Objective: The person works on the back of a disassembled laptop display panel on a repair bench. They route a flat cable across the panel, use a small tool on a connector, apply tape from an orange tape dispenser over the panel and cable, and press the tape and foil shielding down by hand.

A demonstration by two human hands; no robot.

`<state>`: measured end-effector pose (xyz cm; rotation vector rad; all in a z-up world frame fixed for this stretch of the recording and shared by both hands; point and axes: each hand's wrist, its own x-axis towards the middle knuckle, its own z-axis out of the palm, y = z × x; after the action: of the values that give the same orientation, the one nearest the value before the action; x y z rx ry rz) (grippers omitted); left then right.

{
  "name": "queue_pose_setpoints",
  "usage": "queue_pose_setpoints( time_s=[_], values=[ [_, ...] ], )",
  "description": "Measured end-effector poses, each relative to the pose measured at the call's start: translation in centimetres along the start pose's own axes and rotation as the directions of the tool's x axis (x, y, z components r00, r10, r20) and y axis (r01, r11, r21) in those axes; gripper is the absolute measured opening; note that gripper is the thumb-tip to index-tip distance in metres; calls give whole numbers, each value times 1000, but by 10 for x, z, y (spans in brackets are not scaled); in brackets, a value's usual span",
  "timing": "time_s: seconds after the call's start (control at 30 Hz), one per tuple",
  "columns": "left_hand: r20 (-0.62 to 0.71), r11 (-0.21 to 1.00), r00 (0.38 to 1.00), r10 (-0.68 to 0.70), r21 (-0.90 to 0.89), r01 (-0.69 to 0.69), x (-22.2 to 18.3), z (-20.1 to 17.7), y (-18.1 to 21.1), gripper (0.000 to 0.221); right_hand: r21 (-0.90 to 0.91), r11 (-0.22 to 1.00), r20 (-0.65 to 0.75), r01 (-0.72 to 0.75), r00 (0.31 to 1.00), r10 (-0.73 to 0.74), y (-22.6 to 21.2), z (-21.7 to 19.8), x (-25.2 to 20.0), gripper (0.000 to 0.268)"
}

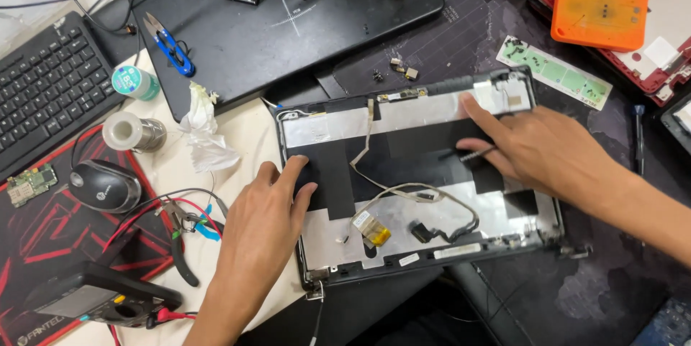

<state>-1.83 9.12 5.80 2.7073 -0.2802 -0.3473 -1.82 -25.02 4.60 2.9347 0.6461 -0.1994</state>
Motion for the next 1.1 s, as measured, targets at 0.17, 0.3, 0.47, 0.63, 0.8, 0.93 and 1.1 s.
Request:
queue_pose_setpoints(
  time_s=[0.17, 0.3, 0.47, 0.63, 0.8, 0.93, 1.1],
  values=[
    [-13, 995, 1000, 19, 103, -17, -2, 1, 4, 28, 127, 992, -120, -18, 992, 34, 4, -4, 11, 58],
    [-194, 963, 947, 256, -29, -266, 6, 11, 2, 27, 295, 955, -165, 13, 986, 37, -5, -5, 9, 37],
    [-222, 890, 908, 354, -218, -400, 16, 24, 4, 29, 413, 906, 126, -95, 991, 46, -32, -2, -16, 31],
    [-169, 873, 933, 317, -333, -357, 23, 29, 8, 22, 497, 860, 109, -115, 992, 70, -47, -3, -35, 36],
    [-142, 835, 944, 299, -440, -331, 26, 32, 9, 13, 620, 777, 63, -108, 994, 88, -48, -9, -33, 31],
    [24, 714, 985, 169, -692, -105, 26, 30, 4, 13, 661, 715, 239, -227, 967, 87, -44, -29, -33, 33],
    [48, 625, 979, 198, -776, -88, 32, 32, -1, 17, 775, 585, 317, -239, 948, -31, -41, -27, -55, 38]
  ],
)
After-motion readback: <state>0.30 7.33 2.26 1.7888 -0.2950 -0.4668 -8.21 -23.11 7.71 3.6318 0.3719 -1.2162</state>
